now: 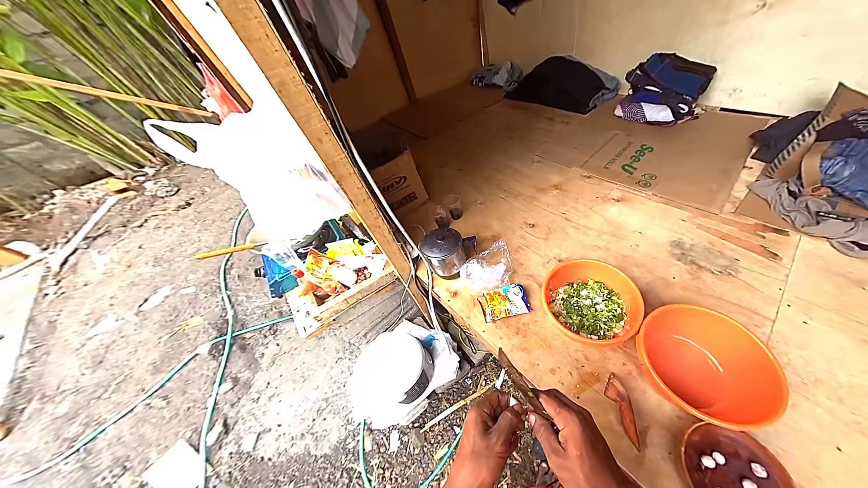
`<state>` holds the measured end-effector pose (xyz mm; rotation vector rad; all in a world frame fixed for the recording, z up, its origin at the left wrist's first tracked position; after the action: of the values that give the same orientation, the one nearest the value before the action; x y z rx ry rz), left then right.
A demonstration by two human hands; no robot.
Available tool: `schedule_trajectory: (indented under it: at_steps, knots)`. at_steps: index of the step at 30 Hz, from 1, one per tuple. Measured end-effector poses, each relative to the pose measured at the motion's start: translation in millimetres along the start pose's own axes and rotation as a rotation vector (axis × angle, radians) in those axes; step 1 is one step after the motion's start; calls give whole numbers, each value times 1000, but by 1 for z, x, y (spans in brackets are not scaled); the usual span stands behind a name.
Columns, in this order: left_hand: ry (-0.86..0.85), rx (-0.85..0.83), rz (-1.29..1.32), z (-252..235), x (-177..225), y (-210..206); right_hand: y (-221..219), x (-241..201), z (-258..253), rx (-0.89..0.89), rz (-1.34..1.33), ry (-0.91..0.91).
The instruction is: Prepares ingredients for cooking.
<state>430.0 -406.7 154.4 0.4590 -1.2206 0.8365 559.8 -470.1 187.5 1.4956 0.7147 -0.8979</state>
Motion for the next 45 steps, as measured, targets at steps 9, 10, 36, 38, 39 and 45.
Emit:
schedule_trajectory:
  at_steps: [9,10,36,38,39,45]
  knots:
    - [14,118,374,5,-1,-12,-3,-9,22,83,289,-12]
    - [25,120,397,6,-2,-16,-5,-9,23,82,325,-17]
    - [35,-131,-189,0,-1,-27,-17,4,16,-173,123,-176]
    - [44,-223,-70,-3,-3,-29,-14,12,15,-177,-14,-182]
    - [56,-254,-16,-3,-5,-29,-15,15,15,-188,-52,-185]
    - [56,-206,13,-2,-11,-27,-22,31,15,-276,-199,-257]
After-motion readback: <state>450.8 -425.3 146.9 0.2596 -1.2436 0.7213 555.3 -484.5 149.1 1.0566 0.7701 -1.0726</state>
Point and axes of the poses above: each hand's wrist, its own z-axis away from the middle knuckle, its own y-axis out of the back of the hand, x = y × z, the point moved 9 cm from there along -z, towards the middle knuckle, and after that the axes turned 8 degrees about -x, right-handed, at the moved point
